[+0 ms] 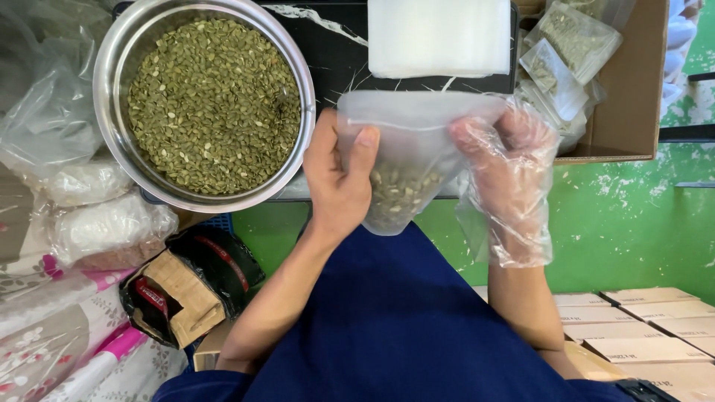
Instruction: The person scoops green seeds from a large metal bowl into small plastic bags using a spoon, then places each bag on a digital scale to measure the weight. The person repeats this process multiple times, adjusting the contents as needed.
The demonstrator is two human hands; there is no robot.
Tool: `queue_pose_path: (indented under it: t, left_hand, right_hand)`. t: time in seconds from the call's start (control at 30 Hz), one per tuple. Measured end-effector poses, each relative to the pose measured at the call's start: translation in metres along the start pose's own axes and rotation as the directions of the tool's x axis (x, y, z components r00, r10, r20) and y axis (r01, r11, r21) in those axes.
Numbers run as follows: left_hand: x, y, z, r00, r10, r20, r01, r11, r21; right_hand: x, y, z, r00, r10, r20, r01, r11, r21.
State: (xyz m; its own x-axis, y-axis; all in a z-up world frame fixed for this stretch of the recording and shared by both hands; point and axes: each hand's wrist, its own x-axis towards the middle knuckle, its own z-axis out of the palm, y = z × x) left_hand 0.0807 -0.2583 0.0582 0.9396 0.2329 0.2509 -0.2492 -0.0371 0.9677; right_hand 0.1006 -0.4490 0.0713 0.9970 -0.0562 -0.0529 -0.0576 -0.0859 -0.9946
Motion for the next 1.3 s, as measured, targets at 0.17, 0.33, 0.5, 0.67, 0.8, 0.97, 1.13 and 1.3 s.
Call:
queue_pose_path:
  t: [0.17, 0.33, 0.5, 0.67, 0.8, 0.97, 1.13, 1.3]
  left_hand:
    - [-0.008, 0.007, -0.009, 0.996, 0.059, -0.064, -0.062, 0.997, -0.037]
    - [-0.004, 0.025, -0.009, 0.995, 0.089, -0.034, -0.087, 0.995, 0.048]
    - [0.008, 0.045, -0.013, 0.992, 0.097, 0.082, -0.095, 0.995, -0.037]
    - [0.016, 0.051, -0.019, 0.988, 0.053, 0.142, -0.048, 0.998, -0.038]
    - [0.015, 0.038, -0.027, 0.978, 0.010, 0.209, -0.001, 0.999, -0.041]
    - [-0.013, -0.036, -0.035, 0.981, -0.069, 0.180, 0.109, 0.969, -0.220]
    - [0.001, -0.013, -0.022, 0.981, -0.048, 0.190, 0.075, 0.988, -0.138]
    - [0.000, -0.010, -0.015, 0.984, -0.082, 0.157, 0.095, 0.992, -0.080]
  right_hand:
    - [-0.001, 0.002, -0.003, 0.981, -0.188, -0.051, 0.184, 0.981, -0.065]
    - [-0.008, 0.014, 0.005, 0.965, -0.262, -0.023, 0.255, 0.953, -0.162]
    - [-0.020, 0.016, 0.023, 0.938, -0.347, 0.022, 0.339, 0.898, -0.282]
    - [-0.019, 0.016, 0.035, 0.951, -0.304, -0.065, 0.289, 0.942, -0.173]
    - [-0.027, -0.013, 0.045, 0.961, -0.258, -0.103, 0.254, 0.966, -0.057]
    - [-0.029, -0.012, 0.053, 0.964, -0.168, -0.206, 0.177, 0.984, 0.026]
    - [-0.031, 0.048, 0.040, 0.967, -0.126, -0.223, 0.128, 0.992, -0.006]
    - [-0.026, 0.018, 0.040, 0.987, -0.078, -0.143, 0.073, 0.997, -0.040]
